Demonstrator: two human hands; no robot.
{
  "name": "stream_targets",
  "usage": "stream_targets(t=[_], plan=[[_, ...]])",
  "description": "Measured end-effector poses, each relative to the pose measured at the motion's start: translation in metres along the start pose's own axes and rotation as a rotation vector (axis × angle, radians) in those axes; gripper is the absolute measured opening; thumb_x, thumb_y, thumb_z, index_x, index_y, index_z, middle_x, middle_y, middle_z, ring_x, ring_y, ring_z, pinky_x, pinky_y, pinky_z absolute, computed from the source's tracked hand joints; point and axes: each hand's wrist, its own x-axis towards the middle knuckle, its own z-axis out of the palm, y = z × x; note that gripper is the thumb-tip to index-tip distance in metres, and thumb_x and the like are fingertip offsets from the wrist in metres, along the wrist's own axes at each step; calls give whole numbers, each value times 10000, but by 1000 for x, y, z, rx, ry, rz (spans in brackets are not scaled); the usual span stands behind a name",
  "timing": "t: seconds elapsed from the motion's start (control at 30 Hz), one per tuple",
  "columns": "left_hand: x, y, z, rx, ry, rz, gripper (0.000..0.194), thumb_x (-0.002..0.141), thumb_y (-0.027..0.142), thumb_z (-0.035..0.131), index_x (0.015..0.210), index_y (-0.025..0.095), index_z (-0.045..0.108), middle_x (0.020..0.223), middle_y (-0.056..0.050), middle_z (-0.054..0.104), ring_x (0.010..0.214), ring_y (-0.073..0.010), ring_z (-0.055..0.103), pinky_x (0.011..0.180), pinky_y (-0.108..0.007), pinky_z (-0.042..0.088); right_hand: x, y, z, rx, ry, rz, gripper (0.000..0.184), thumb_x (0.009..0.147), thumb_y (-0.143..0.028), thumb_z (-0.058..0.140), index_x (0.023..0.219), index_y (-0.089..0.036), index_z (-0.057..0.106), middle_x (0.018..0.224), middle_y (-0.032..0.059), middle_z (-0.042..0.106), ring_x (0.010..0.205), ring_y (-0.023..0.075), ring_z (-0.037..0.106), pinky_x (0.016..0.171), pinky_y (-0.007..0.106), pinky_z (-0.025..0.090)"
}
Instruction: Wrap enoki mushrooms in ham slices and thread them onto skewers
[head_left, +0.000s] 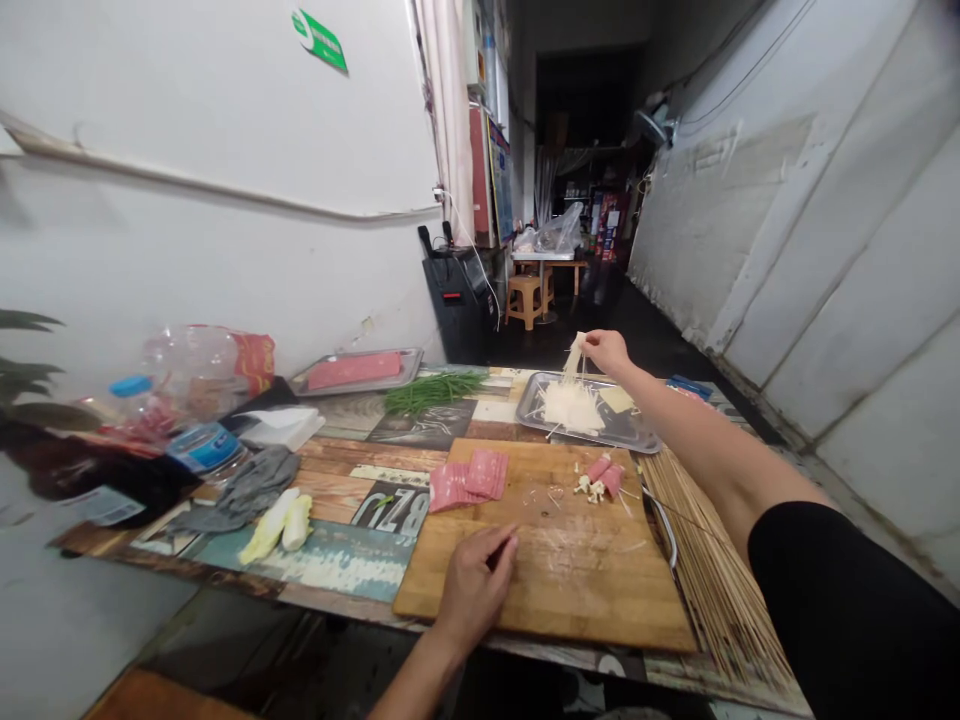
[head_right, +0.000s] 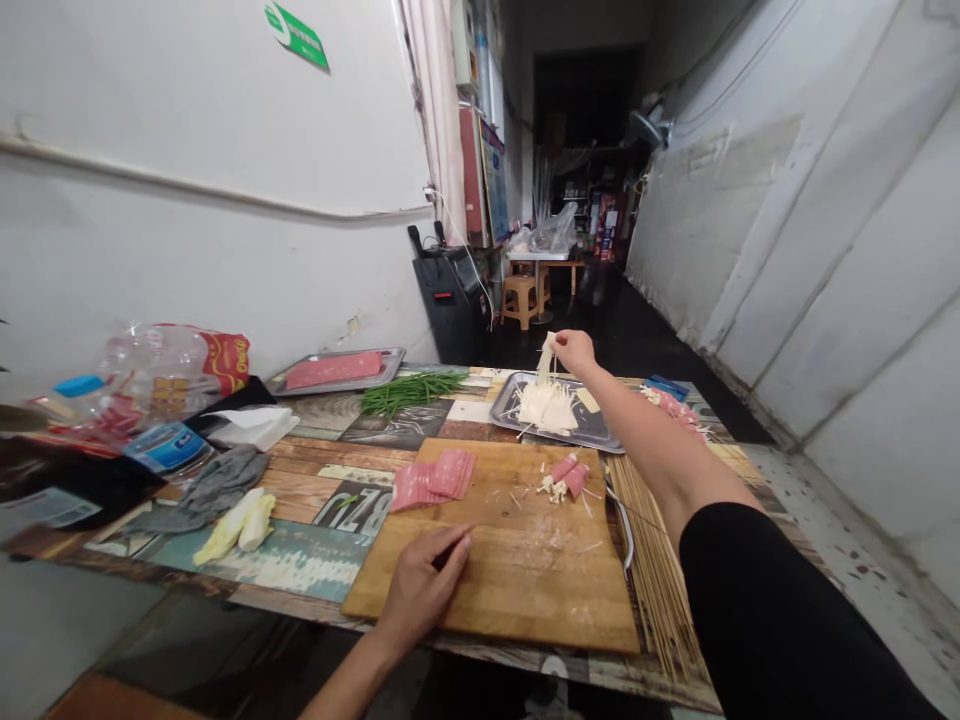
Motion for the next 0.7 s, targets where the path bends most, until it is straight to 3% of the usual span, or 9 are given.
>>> stream_targets(t=[0.13, 0.27, 0.37, 0.5, 0.7], plan=[[57, 1, -6, 25, 8, -16, 262, 875, 267, 537, 1057, 181, 706, 1035, -82, 720, 934, -204, 667, 869, -351, 519, -18, -5, -12, 215, -2, -85, 296, 833, -277, 501, 903, -82, 711, 779, 57, 691, 702, 137, 589, 639, 204, 411], [138, 24, 5, 18, 117, 111, 245, 862, 258, 581, 1052, 166, 708, 987, -72, 718, 878, -170, 647, 826, -287, 504, -50, -20, -25, 473, -243, -245, 261, 811, -290, 517, 779, -99, 691, 637, 9, 638, 602, 108, 563, 581, 193, 413], [180, 44, 22, -12, 167, 224, 272, 824, 237, 640, 1080, 164, 696, 934, -57, 713, 752, -137, 626, 739, -250, 495, -74, -32, -35, 596, -377, -300, 218, 777, -290, 554, 723, -119, 678, 602, -7, 623, 571, 99, 576, 570, 185, 433], [203, 61, 32, -27, 131, 305, 122, 808, 203, 656, 889, 183, 744, 861, -41, 731, 776, -147, 647, 747, -247, 485, -95, -42, -48, 687, -410, -226, 169, 730, -269, 599, 680, -126, 675, 589, 1, 639, 561, 106, 598, 551, 184, 450], [208, 63, 28, -3, 34, 235, 140, 823, 227, 614, 807, 189, 748, 728, -12, 720, 675, -146, 645, 665, -239, 471, -109, -48, -56, 760, -283, -100, 157, 717, -248, 600, 662, -121, 673, 549, 6, 632, 510, 100, 581, 490, 178, 428]])
